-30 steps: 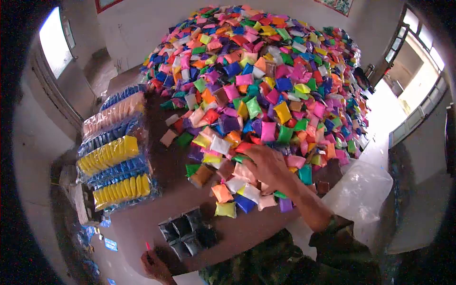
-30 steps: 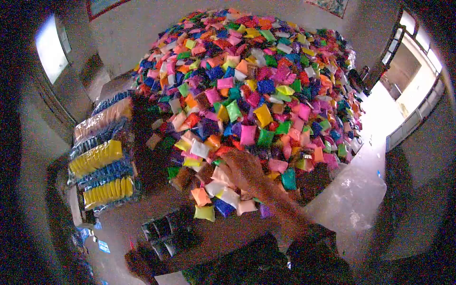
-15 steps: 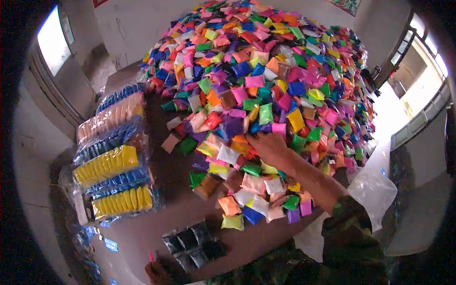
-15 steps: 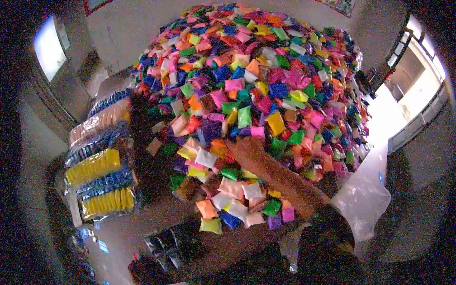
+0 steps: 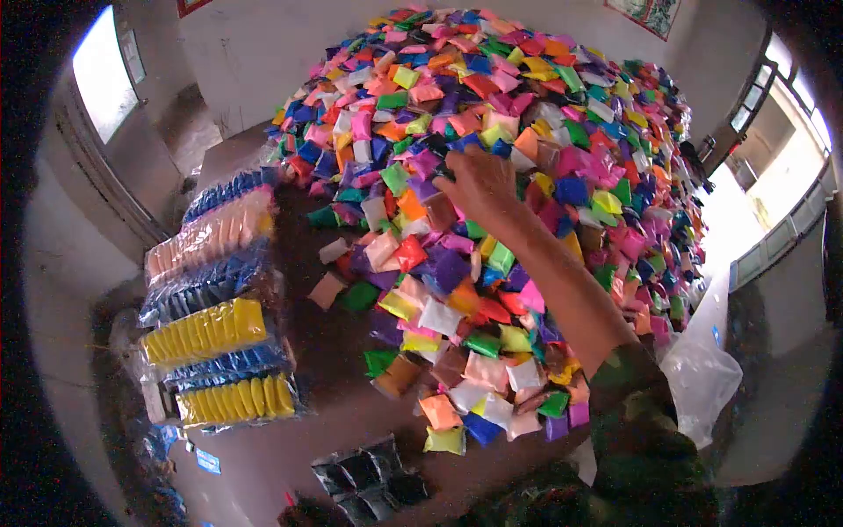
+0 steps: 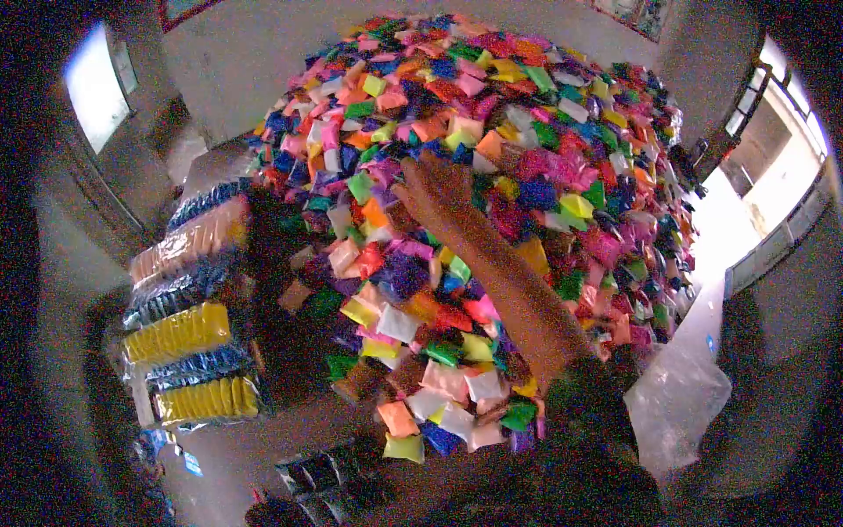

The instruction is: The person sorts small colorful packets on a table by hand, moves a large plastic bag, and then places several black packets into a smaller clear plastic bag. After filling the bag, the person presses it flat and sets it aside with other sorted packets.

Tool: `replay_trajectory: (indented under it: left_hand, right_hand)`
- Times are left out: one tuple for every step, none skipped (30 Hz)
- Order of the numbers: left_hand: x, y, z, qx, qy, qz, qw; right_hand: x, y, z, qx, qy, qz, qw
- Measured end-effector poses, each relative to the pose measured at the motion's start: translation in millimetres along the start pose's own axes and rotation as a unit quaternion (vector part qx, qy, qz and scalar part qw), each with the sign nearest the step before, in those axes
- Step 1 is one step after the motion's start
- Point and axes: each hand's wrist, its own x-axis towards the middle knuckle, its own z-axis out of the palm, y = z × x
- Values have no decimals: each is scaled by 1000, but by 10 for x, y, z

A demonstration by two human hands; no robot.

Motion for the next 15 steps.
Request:
replay_trajectory:
  left_hand:
    - [2, 16, -6, -7, 2, -1, 1000]
    - [12, 25, -11, -12, 6, -3, 1000]
    - [10, 46, -11, -16, 10, -4, 1000]
    - [7, 50, -22, -20, 11, -5, 1000]
    - [11, 67, -25, -25, 14, -7, 1000]
    - [17, 88, -22, -28, 18, -6, 999]
    - [19, 94, -27, -33, 19, -6, 999]
    - [16, 103, -17, -39, 21, -5, 999]
    - [29, 120, -17, -44, 26, -5, 999]
    - [32, 136, -8, -50, 29, -3, 998]
    - [30, 133, -14, -55, 32, -2, 998]
    - [30, 138, -10, -62, 37, 1, 997]
    - [24, 137, -2, -70, 43, 3, 997]
    - [21, 133, 7, -78, 48, 6, 996]
    - [1, 110, 9, -86, 53, 9, 995]
  right_hand:
    - [36, 4, 91, -15, -9, 2, 1000]
    - [68, 0, 177, -30, -20, 3, 999]
    - [88, 37, 290, -45, -14, 5, 999]
    - [98, 87, 389, -60, -8, 6, 998]
    - [118, 80, 398, -75, -3, 8, 997]
    - [120, 87, 389, -72, -6, 24, 997]
    - [115, 113, 359, -70, -9, 40, 997]
    - [127, 111, 257, -70, -11, 55, 996]
    - [136, 69, 65, -52, -29, 71, 996]
    - [116, 23, -163, -34, -47, 88, 994]
    - [69, 15, -328, -16, -64, 105, 992]
    - [-39, 97, -340, 42, 19, 68, 997]
    - [-175, 177, -391, 66, 21, 78, 995]
    - [-306, 152, -531, 91, 22, 88, 992]
    - [-452, 116, -678, 116, 21, 98, 988]
